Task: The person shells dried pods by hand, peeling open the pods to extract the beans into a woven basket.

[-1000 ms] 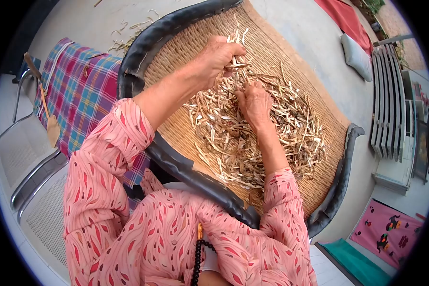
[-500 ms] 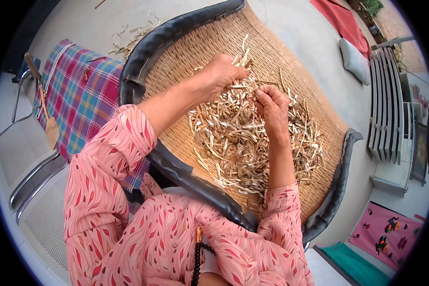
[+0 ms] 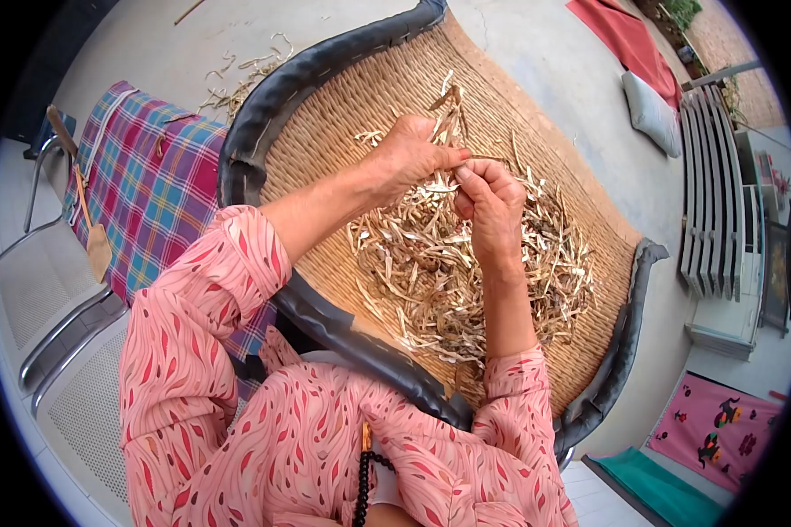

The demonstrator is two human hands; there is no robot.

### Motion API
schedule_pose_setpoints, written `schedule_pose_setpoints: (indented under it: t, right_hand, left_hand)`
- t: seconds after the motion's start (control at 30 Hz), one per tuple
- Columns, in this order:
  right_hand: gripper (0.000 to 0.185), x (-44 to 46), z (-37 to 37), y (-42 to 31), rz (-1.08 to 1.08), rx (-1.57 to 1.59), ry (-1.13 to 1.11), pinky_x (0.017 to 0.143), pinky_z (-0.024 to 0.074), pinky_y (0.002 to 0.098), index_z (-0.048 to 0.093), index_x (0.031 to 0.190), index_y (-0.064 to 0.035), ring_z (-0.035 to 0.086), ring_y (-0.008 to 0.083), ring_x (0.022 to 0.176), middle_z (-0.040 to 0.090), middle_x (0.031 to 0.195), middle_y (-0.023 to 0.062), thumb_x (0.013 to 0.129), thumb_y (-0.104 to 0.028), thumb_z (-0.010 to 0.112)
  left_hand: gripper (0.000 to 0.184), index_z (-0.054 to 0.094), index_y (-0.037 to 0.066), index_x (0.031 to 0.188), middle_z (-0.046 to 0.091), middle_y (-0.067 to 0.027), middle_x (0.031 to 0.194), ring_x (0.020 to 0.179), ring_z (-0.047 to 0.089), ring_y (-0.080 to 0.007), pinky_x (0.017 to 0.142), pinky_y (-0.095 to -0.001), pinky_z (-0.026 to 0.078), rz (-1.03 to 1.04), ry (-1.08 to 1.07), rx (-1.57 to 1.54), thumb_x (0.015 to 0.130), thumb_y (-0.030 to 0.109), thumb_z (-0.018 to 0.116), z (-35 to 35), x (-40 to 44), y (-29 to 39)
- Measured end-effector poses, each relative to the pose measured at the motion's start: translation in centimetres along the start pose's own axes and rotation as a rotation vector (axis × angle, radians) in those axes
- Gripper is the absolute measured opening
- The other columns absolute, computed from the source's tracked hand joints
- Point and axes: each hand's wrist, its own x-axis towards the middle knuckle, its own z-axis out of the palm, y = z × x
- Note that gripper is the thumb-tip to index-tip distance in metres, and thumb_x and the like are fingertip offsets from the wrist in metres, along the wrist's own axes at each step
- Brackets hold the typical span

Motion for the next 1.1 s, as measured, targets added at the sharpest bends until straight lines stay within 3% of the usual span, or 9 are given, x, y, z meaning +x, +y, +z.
schedule_pose_setpoints:
  t: [0.1,0.27,0.4,0.47,0.6,0.63,0.7,0.87,1.1]
  right_hand:
    - [0.009,-0.1,0.2,0.1,-0.038,-0.02,0.006,0.041,0.0307,0.0165,0.056,0.08,-0.0008,0.041,0.0033,0.049,0.051,0.062,-0.0017,0.085,-0.009,0.058]
    - [0.013,-0.4,0.3,0.8,-0.107,-0.114,-0.035,0.041,0.0321,0.0172,0.056,0.08,-0.0007,0.042,0.0034,0.048,0.05,0.062,-0.001,0.087,-0.012,0.057]
    - [0.017,0.5,-0.6,-0.1,-0.246,-0.099,0.231,0.043,0.0346,0.0172,0.058,0.085,0.0007,0.042,0.0036,0.05,0.053,0.065,-0.0003,0.087,-0.016,0.058]
    - [0.017,1.1,-1.8,-0.7,-0.354,-0.38,0.3,0.047,0.0353,0.0166,0.059,0.092,0.002,0.043,0.0038,0.053,0.054,0.069,0.0,0.086,-0.014,0.059]
    - [0.015,1.4,-2.4,-0.8,-0.507,-0.593,0.123,0.049,0.0354,0.0173,0.06,0.096,0.0019,0.045,0.0037,0.058,0.053,0.077,0.0001,0.084,-0.008,0.06]
    - [0.011,1.1,-2.1,-0.9,-0.381,-0.419,0.098,0.047,0.035,0.0176,0.061,0.091,0.0021,0.045,0.0038,0.056,0.053,0.073,0.0002,0.084,-0.006,0.059]
    - [0.01,0.9,-2.2,-1.0,-0.345,-0.36,0.087,0.045,0.0344,0.0178,0.062,0.09,0.002,0.045,0.0036,0.054,0.052,0.069,-0.0001,0.085,-0.005,0.058]
    - [0.01,0.7,-2.1,-1.4,-0.23,-0.178,0.065,0.042,0.0312,0.0166,0.063,0.087,0.0012,0.042,0.0031,0.049,0.053,0.065,-0.0011,0.086,-0.005,0.056]
    - [0.013,0.2,-2.2,-1.7,-0.129,-0.175,0.017,0.043,0.0323,0.0177,0.065,0.085,0.0003,0.041,0.0034,0.049,0.055,0.064,-0.0007,0.086,-0.01,0.057]
  left_hand:
    - [0.014,0.059,0.005,0.087,0.058,0.0021,0.069,0.055,0.048,-0.0031,0.045,-0.0173,0.035,0.035,0.009,-0.139,0.078,0.01,0.067,0.3,0.0,0.3]
    - [0.011,0.057,0.005,0.086,0.054,0.0037,0.066,0.051,0.044,-0.002,0.043,-0.0162,0.033,0.017,-0.006,-0.064,0.08,0.011,0.064,-0.2,0.0,0.6]
    - [0.012,0.056,0.006,0.083,0.052,0.0041,0.064,0.05,0.042,-0.001,0.041,-0.0164,0.031,0.017,-0.086,-0.02,0.081,0.016,0.063,-0.7,0.0,1.2]
    - [0.017,0.055,0.006,0.081,0.051,0.0045,0.064,0.048,0.04,-0.0014,0.041,-0.0168,0.03,0.016,-0.175,0.087,0.08,0.021,0.065,-0.6,0.0,1.6]
    - [0.022,0.054,0.006,0.083,0.05,0.0036,0.064,0.048,0.039,-0.0024,0.041,-0.0176,0.029,-0.084,-0.326,0.216,0.08,0.025,0.065,0.2,-0.9,2.3]
    - [0.022,0.054,0.007,0.083,0.05,0.0035,0.064,0.048,0.038,-0.0025,0.04,-0.0178,0.028,-0.078,-0.351,0.191,0.08,0.026,0.065,0.4,-0.8,1.9]
    - [0.02,0.054,0.006,0.083,0.049,0.0036,0.064,0.049,0.037,-0.0025,0.041,-0.0181,0.028,-0.117,-0.358,0.191,0.081,0.025,0.063,0.4,-1.3,2.6]
    - [0.015,0.054,0.005,0.088,0.049,0.0037,0.065,0.05,0.038,-0.0023,0.041,-0.0181,0.028,0.038,-0.222,0.379,0.082,0.019,0.057,-0.7,-0.1,1.3]
    - [0.015,0.055,0.005,0.093,0.051,0.0032,0.068,0.052,0.043,-0.0018,0.041,-0.017,0.032,0.089,-0.202,0.287,0.084,0.016,0.056,-0.4,-0.8,2.6]
